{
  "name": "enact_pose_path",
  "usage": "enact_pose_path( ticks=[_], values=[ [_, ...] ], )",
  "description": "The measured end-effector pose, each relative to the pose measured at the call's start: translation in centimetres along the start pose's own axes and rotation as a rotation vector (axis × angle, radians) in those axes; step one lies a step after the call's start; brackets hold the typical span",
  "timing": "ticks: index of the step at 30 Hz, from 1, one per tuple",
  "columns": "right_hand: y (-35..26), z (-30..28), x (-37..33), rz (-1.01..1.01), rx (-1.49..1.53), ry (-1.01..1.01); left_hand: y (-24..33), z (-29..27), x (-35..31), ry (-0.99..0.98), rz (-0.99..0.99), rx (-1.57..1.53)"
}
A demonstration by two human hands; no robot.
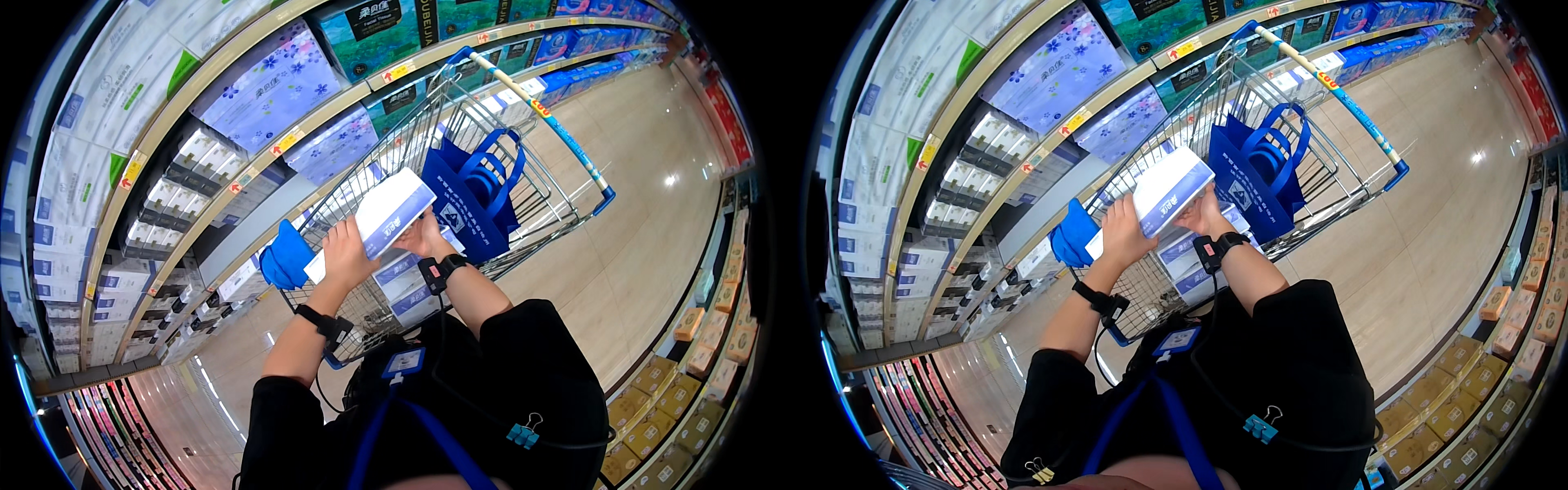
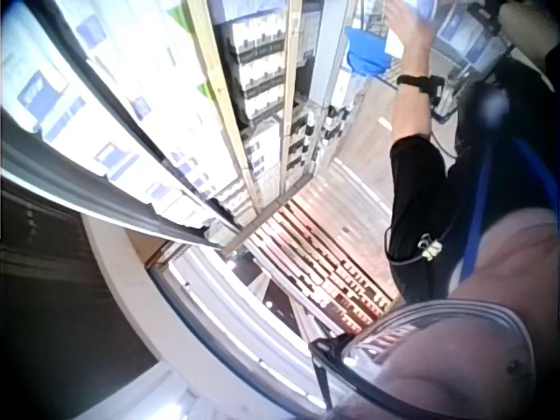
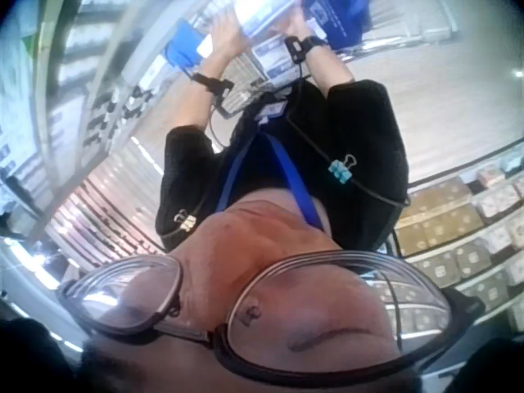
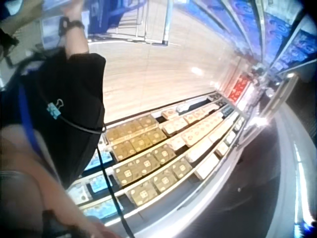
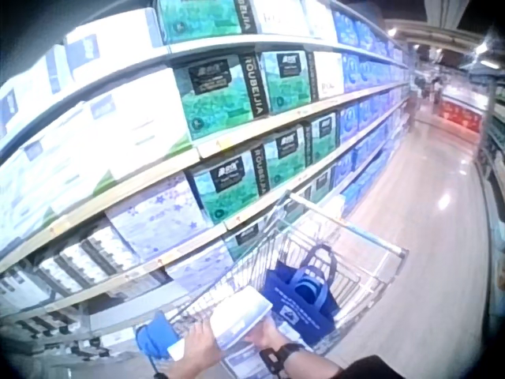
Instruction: The person uses a blue cloth to wipe a shelf in a supermarket aisle. They then pick up packages of facial tissue from a shopping cart and place them onto the shelf, arranging them neatly. The person repeats this process, handling multiple packages and ensuring they are properly aligned on the shelf.
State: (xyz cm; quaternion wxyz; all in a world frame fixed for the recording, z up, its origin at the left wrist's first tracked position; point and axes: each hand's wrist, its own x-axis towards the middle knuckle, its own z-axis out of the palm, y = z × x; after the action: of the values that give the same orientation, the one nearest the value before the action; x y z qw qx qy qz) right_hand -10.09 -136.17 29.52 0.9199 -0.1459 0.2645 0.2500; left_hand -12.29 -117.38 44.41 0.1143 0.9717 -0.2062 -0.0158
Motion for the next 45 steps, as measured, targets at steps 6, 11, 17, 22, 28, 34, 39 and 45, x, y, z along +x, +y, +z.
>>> enact_pose_path(
  ticks=[6,11,17,22,28,34,39,45],
  values=[
    [-0.3,2.9,1.3,-0.010,-0.005,0.137,-4.6,6.1,2.0,-0.092,-0.136,0.074],
    [-0.3,0.8,1.3,-0.031,-0.115,0.142,-7.0,10.7,3.4,-0.185,-0.132,0.080],
    [1.8,1.5,2.2,-0.096,-0.242,0.149,-9.6,10.6,2.5,-0.130,-0.136,0.073],
    [4.1,3.5,1.6,-0.121,-0.320,0.131,-11.3,9.8,-1.6,-0.098,-0.116,0.086],
    [7.7,3.9,0.4,-0.126,-0.388,0.133,-14.8,7.0,-8.0,-0.071,-0.078,-0.269],
    [14.5,7.3,-1.6,-0.180,-0.365,0.129,-23.2,4.1,-17.8,0.170,-0.161,-0.435],
    [23.7,7.3,-2.0,-0.333,-0.364,0.258,-35.5,5.1,-28.8,0.184,-0.382,-0.574],
    [34.7,12.6,0.9,-0.221,-0.417,0.262,-50.3,5.6,-46.4,0.182,-0.749,-0.651]
  ],
)
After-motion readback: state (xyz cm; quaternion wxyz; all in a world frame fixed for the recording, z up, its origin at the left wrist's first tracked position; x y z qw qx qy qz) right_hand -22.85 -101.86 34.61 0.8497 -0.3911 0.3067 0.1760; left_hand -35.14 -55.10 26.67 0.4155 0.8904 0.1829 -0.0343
